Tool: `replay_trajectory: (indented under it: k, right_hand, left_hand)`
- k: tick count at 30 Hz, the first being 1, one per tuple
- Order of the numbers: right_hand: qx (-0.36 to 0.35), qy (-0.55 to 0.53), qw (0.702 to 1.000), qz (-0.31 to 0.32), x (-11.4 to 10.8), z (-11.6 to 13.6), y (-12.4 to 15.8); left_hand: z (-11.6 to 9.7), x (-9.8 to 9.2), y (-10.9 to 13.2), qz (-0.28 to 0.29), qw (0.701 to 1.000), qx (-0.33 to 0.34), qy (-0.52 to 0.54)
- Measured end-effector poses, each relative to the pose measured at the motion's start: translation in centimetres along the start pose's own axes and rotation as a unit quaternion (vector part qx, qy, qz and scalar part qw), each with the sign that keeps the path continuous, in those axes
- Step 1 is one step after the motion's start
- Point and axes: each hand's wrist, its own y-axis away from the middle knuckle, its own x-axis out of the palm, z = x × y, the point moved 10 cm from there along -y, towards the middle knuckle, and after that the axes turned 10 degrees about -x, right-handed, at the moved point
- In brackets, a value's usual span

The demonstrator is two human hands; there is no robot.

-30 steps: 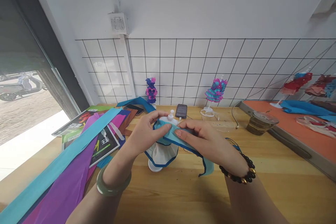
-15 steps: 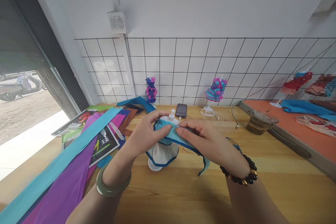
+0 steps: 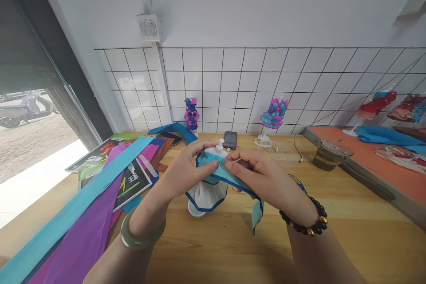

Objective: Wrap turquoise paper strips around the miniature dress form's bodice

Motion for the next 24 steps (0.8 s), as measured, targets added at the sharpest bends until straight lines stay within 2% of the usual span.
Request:
replay_trajectory:
  k: [4,16,24]
  right_hand:
    - [0.006,-0.017,1.000,0.004,0.1,-0.2,0.0]
    - [0.036,0.007,0.996,-0.077,-1.0,-1.1,-0.3]
    - [0.042,-0.006,0.996,-0.079,-1.1,-1.5,-0.5]
  left_hand:
    - [-0.1,0.1,0.1,0.006,1.000,0.002,-0.011]
    - [-0.7,0.2,0.2,0.010,1.000,0.006,-0.019]
    - [-0.8,0.1,0.3,0.011,1.000,0.011,-0.023]
